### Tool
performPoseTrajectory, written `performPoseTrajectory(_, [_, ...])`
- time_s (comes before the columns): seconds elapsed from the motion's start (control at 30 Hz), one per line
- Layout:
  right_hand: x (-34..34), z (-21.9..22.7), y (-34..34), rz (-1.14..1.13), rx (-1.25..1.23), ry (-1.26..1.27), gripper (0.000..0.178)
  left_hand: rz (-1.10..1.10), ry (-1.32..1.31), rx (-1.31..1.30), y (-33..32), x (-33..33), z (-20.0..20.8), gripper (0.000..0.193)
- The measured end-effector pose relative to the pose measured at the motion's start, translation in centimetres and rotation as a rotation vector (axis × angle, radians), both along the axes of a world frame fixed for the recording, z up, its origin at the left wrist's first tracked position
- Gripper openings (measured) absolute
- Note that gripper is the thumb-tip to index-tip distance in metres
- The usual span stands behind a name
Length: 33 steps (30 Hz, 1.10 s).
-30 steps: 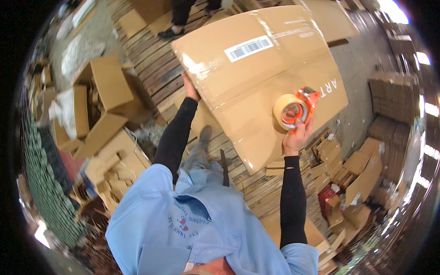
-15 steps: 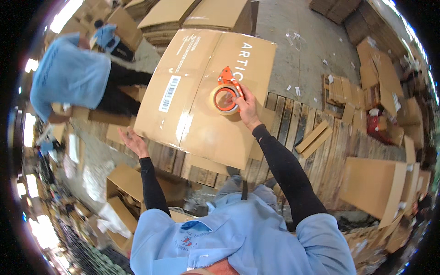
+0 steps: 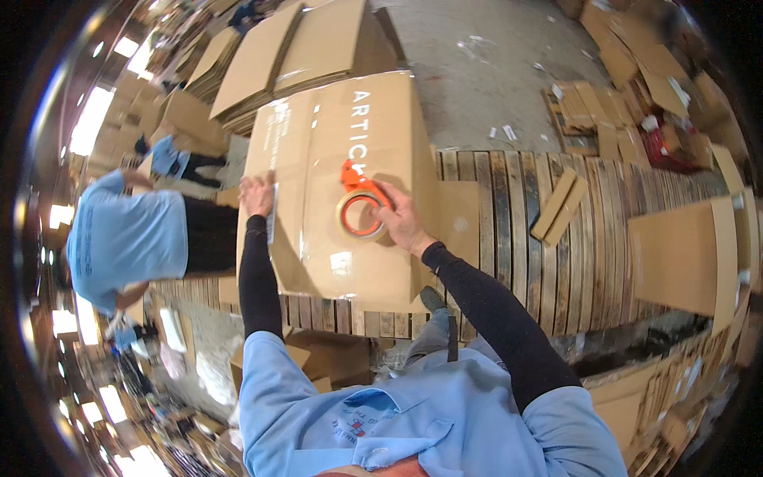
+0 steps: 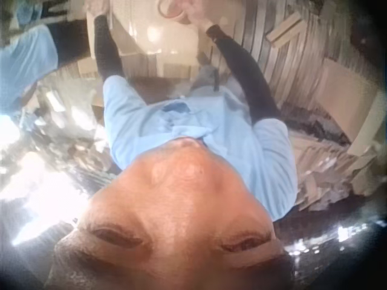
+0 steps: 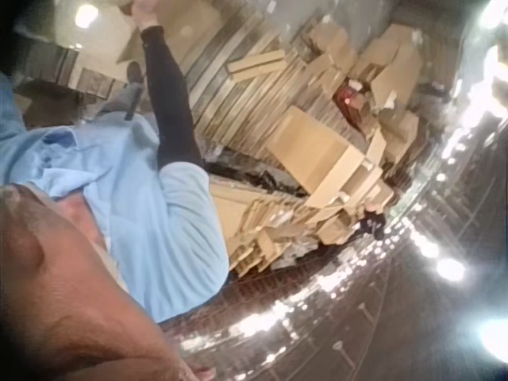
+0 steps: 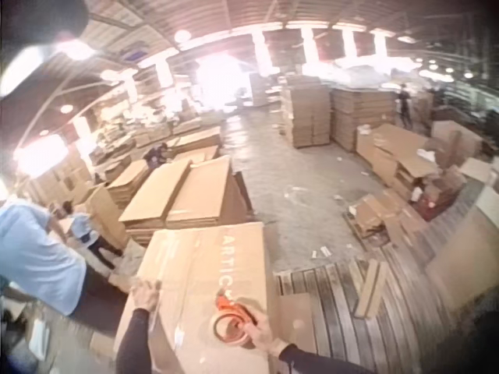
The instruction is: The person assembles and seals cardboard boxes using a handheld tape dispenser, then stacks them on a wooden pallet. The person also wraps the stacked boxes with yellow strapping bands and ties them off.
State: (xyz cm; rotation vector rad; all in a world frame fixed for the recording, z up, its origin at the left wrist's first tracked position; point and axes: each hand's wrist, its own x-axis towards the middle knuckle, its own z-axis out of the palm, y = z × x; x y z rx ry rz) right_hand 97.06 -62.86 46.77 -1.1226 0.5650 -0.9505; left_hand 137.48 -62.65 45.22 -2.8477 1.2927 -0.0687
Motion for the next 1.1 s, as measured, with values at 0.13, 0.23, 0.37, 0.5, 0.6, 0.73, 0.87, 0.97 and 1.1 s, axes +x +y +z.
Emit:
performPoseTrajectory(0.13, [-0.3,0.4,0.3,0.000,-0.081,0.121,0.056,0.071,0.112,-0.090,-0.8,4.3,1.2,0.085])
performPoseTrajectory(0.23, [-0.5,0.6,0.5,-0.018,-0.022,0.059,0.057,0.127,0.235,-0.162,-2.0,4.9,1.6,0.085])
performPoseTrajectory(0.37, [-0.4,0.8,0.7,-0.011,0.003,0.026,0.056,0.117,0.343,-0.173,-1.7,9.2,1.5,0.088])
performPoseTrajectory(0.5, [-0.4,1.3,0.5,-0.037,-0.053,0.093,0.055,0.156,0.326,-0.227,-2.7,9.3,0.7,0.089])
performPoseTrajectory(0.6, [-0.4,1.9,0.4,-0.049,-0.094,0.095,0.054,-0.048,0.167,-0.338,-5.0,8.0,1.3,0.079])
performPoseTrajectory(0.73, [-0.5,0.3,0.4,-0.022,0.044,-0.116,0.054,-0.629,0.046,-0.423,-12.3,-4.1,1.6,0.064])
performPoseTrajectory(0.87, [-0.6,1.1,0.1,-0.066,0.255,-0.326,0.053,-1.113,0.088,-0.166,-20.0,-18.2,2.5,0.060])
performPoseTrajectory(0.97, [-2.1,1.0,0.2,-0.206,0.384,-0.399,0.050,-1.065,0.014,-0.185,-26.0,-23.8,2.0,0.056])
performPoseTrajectory(1.1, [-9.5,-2.3,0.0,-0.313,0.490,-0.302,0.044,-0.819,0.216,-0.024,-30.5,-26.2,3.7,0.041])
